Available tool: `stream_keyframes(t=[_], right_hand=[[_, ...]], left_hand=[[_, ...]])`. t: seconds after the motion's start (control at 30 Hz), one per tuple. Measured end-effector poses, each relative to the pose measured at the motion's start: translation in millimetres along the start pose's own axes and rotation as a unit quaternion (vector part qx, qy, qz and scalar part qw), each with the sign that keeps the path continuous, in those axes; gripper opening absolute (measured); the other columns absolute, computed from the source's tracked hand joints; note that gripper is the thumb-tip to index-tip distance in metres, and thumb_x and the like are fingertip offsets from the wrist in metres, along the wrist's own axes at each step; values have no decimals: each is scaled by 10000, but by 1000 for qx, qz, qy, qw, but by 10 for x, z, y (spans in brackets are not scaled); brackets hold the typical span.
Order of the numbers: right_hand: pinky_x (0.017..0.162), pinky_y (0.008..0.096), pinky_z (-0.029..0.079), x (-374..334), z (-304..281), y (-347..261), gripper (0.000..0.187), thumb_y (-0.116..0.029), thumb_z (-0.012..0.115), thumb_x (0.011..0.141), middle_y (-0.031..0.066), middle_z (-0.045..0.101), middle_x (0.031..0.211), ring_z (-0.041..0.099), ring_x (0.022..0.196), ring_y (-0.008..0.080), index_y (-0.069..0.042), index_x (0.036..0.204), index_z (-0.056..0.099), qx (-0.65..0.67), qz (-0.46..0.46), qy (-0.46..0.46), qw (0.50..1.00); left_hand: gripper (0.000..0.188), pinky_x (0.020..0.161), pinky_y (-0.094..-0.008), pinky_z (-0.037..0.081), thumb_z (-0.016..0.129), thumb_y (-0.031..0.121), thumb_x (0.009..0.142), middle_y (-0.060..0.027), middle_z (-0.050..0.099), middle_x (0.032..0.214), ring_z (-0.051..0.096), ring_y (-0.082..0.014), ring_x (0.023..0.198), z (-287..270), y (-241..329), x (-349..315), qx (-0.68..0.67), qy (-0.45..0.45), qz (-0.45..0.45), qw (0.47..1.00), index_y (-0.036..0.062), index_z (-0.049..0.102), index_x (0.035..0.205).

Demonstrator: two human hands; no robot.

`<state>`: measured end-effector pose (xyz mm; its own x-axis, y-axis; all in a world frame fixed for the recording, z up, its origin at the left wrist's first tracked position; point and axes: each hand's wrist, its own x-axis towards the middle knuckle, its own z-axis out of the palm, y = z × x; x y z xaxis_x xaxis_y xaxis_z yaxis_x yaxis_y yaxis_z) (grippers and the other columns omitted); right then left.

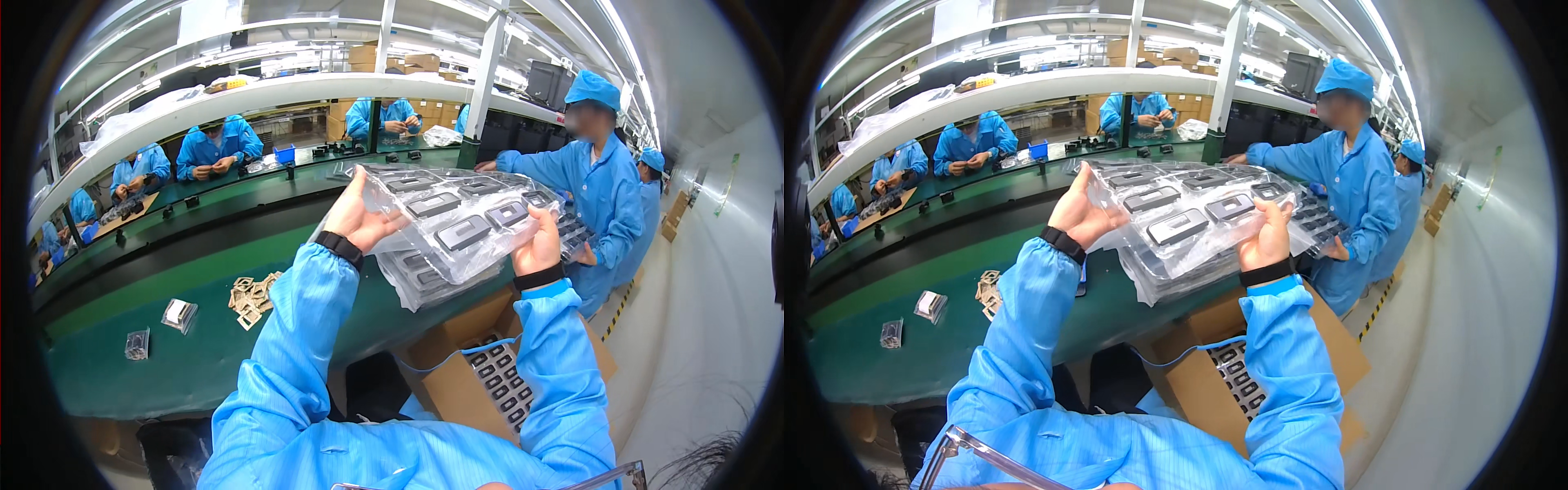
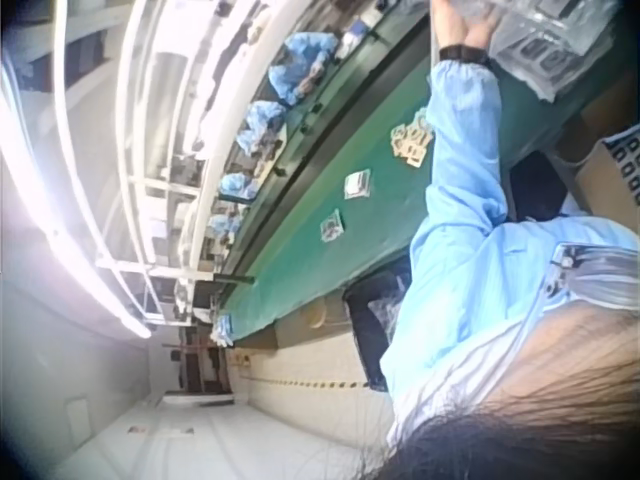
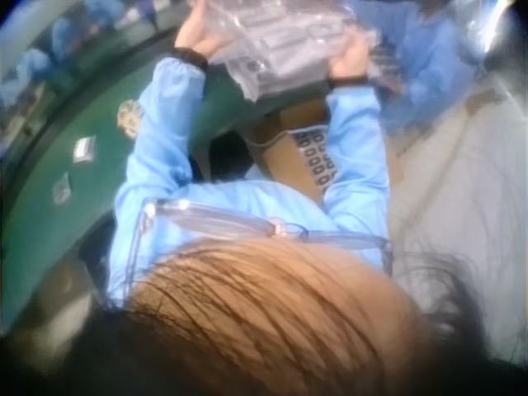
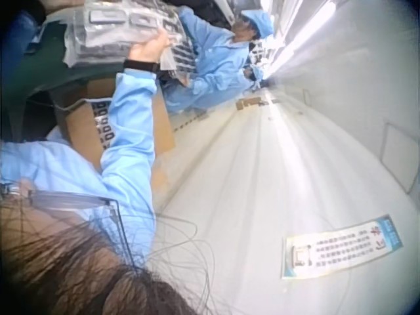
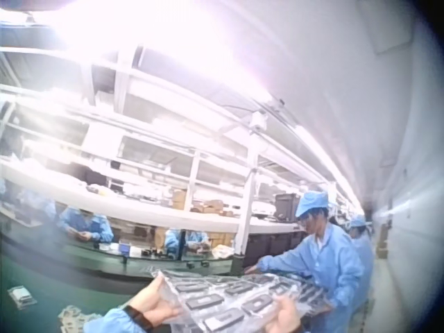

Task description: The recorder is assembling small plastic casings or frames by inserting components into a larger housing at a factory conveyor belt.

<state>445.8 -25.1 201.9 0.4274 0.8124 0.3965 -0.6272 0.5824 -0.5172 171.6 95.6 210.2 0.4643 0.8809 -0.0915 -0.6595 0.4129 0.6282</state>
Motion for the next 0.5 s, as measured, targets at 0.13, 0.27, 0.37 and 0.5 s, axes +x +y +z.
stream_keyframes(t=[0.13, 0.27, 0.37, 0.5], right_hand=[[948, 497, 514, -86, -52, -76, 515, 15, 551, 837, 120, 537, 1197, 591, 1094, 312, -149, 1291, 371, -5, -26, 25, 999], [947, 493, 515, -77, -180, -208, 515, 13, 552, 840, 126, 537, 1205, 590, 1095, 312, -147, 1294, 369, 2, -17, 5, 1000], [953, 492, 511, -97, -217, -272, 528, 16, 550, 841, 127, 536, 1212, 590, 1096, 312, -145, 1308, 362, 14, -19, 6, 1000], [968, 477, 501, -92, -215, -227, 509, 5, 551, 844, 124, 540, 1218, 587, 1103, 304, -136, 1306, 390, 16, -17, 0, 1000]], left_hand=[[185, 854, -407, 552, 611, 327, 978, -96, 607, 1144, 607, -269, 1040, -79, -119, 130, -174, -124, 14, 977, 166, 538, 1035], [215, 843, -409, 542, 635, 335, 962, -92, 605, 1136, 607, -250, 1018, 17, -171, 113, -159, -91, 35, 982, 169, 555, 1074], [461, 915, -418, 489, 687, 426, 904, -111, 565, 1154, 564, -252, 1046, 134, -265, 62, -132, -91, 54, 986, 114, 497, 1185], [1017, 1054, -460, 389, 734, 636, 765, -177, 479, 1336, 492, -302, 1200, -39, -217, 223, -181, -139, 28, 973, -7, 303, 1426]])
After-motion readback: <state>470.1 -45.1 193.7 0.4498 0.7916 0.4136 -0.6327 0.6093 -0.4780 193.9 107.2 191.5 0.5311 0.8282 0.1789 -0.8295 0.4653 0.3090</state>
